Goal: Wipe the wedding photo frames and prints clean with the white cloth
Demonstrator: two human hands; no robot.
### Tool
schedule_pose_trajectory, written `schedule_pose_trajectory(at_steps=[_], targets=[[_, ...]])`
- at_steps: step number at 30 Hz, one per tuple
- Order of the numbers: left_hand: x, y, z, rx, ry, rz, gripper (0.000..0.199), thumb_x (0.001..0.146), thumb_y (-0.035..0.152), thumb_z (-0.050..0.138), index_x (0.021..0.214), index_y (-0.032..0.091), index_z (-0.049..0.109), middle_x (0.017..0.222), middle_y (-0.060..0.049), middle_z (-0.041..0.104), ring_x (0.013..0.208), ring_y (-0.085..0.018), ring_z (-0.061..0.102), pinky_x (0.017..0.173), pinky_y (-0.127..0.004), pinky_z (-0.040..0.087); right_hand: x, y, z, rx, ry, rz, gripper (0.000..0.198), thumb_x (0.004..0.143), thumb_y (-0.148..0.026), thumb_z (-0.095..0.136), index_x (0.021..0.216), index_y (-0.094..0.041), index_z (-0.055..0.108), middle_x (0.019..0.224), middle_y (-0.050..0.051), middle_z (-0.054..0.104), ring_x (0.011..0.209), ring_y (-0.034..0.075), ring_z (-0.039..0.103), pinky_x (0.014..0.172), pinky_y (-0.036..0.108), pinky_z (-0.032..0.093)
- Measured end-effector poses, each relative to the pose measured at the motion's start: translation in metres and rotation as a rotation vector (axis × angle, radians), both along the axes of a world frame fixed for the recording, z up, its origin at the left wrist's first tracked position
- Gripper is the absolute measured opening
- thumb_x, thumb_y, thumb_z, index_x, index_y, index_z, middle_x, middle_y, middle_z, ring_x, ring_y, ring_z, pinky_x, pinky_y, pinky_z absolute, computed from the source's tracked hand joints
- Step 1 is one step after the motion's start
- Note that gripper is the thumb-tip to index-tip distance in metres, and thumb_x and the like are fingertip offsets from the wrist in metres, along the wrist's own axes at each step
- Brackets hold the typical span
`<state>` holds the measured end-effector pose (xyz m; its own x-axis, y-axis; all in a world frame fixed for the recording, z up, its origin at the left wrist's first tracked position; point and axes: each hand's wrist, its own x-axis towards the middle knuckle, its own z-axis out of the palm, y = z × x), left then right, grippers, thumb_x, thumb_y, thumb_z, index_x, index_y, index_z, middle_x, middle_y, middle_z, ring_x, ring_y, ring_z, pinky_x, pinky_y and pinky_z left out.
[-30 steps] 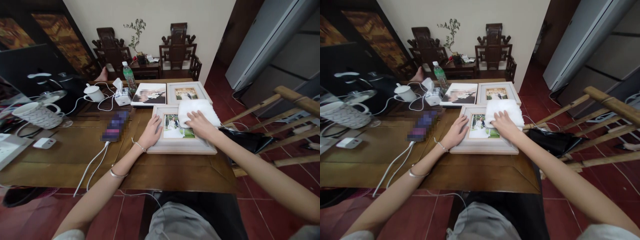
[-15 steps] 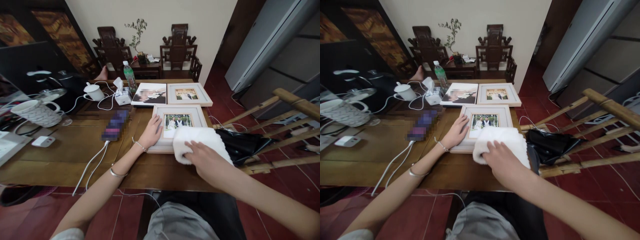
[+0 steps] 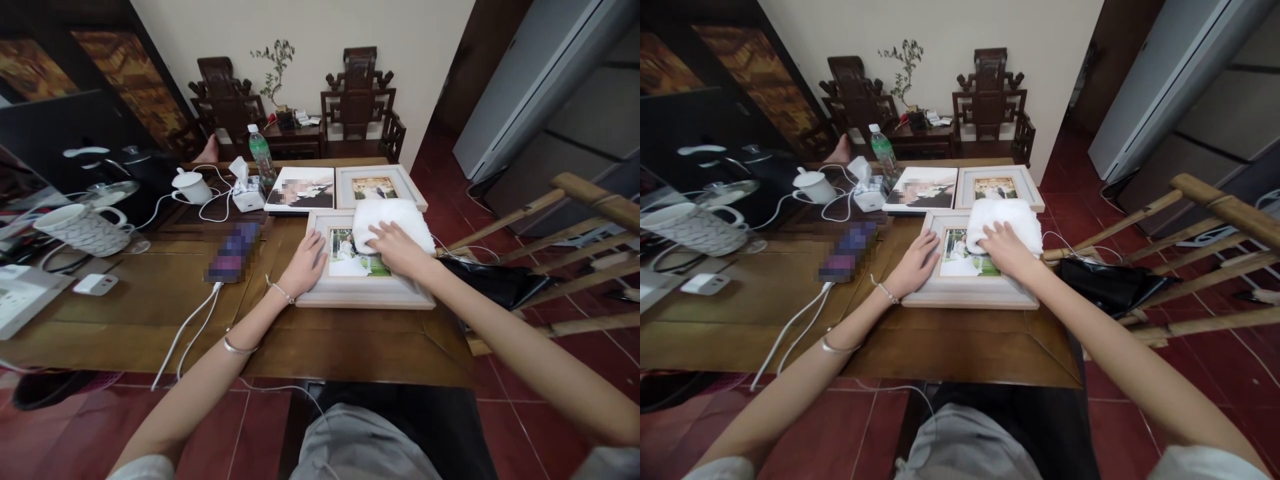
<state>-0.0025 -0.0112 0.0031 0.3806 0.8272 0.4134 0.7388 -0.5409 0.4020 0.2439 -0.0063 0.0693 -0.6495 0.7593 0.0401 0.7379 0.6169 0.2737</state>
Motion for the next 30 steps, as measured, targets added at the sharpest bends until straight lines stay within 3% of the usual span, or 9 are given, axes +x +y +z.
schedule_pose_trajectory(at_steps=[3,8,12,16,20,25,27,30], targets=[[0.001,0.000,0.000,0.006,-0.007,-0.001,0.041,0.094,0.028,0.041,0.127,0.008,0.053,0.140,-0.020,0.048,0.141,-0.031,0.030,0.114,-0.052,0.030,-0.004,-0.040,0.012,-0.122,0.004,0.032,0.040,0.076,0.001,0.044,0.107,-0.011,0.067,0.122,0.021,0.059,0.117,0.034,0.051,0.095,0.046,0.038],[0.002,0.000,0.000,0.009,-0.012,0.004,0.040,0.093,0.026,0.041,0.126,0.007,0.054,0.139,-0.020,0.048,0.140,-0.032,0.031,0.114,-0.052,0.029,-0.006,-0.112,0.051,-0.368,0.068,0.041,0.043,0.070,0.006,0.043,0.098,-0.015,0.068,0.110,0.016,0.066,0.104,0.027,0.061,0.088,0.037,0.045],[0.002,0.000,0.000,0.004,0.000,0.002,0.039,0.093,0.026,0.042,0.125,0.007,0.054,0.140,-0.020,0.048,0.140,-0.032,0.031,0.115,-0.051,0.029,-0.010,-0.136,0.057,-0.414,0.136,0.069,0.044,0.069,0.005,0.043,0.098,-0.017,0.068,0.121,0.014,0.063,0.111,0.028,0.059,0.090,0.038,0.047],[0.001,0.001,0.000,0.007,0.003,0.000,0.039,0.093,0.025,0.042,0.125,0.008,0.054,0.140,-0.019,0.048,0.140,-0.032,0.030,0.115,-0.051,0.029,-0.011,-0.114,0.023,-0.251,0.156,0.026,0.051,0.071,0.005,0.042,0.112,-0.014,0.066,0.139,0.017,0.051,0.129,0.033,0.045,0.102,0.046,0.040],[0.001,0.000,0.001,-0.012,-0.002,-0.003,0.042,0.093,0.026,0.041,0.128,0.006,0.051,0.141,-0.021,0.047,0.141,-0.032,0.030,0.115,-0.052,0.028,-0.003,-0.054,-0.005,-0.079,0.154,-0.044,0.053,0.071,0.005,0.044,0.118,-0.012,0.063,0.143,0.017,0.046,0.133,0.033,0.039,0.106,0.050,0.033],[-0.001,0.001,-0.001,-0.020,-0.019,-0.008,0.044,0.094,0.026,0.039,0.132,0.005,0.048,0.141,-0.021,0.047,0.141,-0.031,0.030,0.115,-0.052,0.027,0.001,0.013,-0.006,0.083,0.151,-0.128,0.054,0.074,0.005,0.041,0.123,-0.009,0.060,0.147,0.017,0.040,0.134,0.034,0.034,0.105,0.051,0.031],[-0.002,0.002,-0.002,-0.015,-0.034,-0.008,0.044,0.094,0.024,0.037,0.133,0.007,0.047,0.141,-0.020,0.047,0.141,-0.030,0.031,0.115,-0.052,0.027,-0.002,0.022,-0.005,0.063,0.108,-0.121,0.053,0.076,0.005,0.040,0.122,-0.010,0.061,0.147,0.017,0.041,0.133,0.036,0.034,0.104,0.053,0.030],[-0.003,0.003,-0.003,-0.003,-0.047,-0.014,0.043,0.093,0.021,0.036,0.133,0.010,0.048,0.141,-0.017,0.049,0.141,-0.028,0.031,0.116,-0.052,0.027,-0.009,0.009,-0.004,0.011,0.028,-0.075,0.048,0.078,0.004,0.039,0.118,-0.011,0.063,0.145,0.017,0.043,0.130,0.038,0.037,0.102,0.055,0.030]])
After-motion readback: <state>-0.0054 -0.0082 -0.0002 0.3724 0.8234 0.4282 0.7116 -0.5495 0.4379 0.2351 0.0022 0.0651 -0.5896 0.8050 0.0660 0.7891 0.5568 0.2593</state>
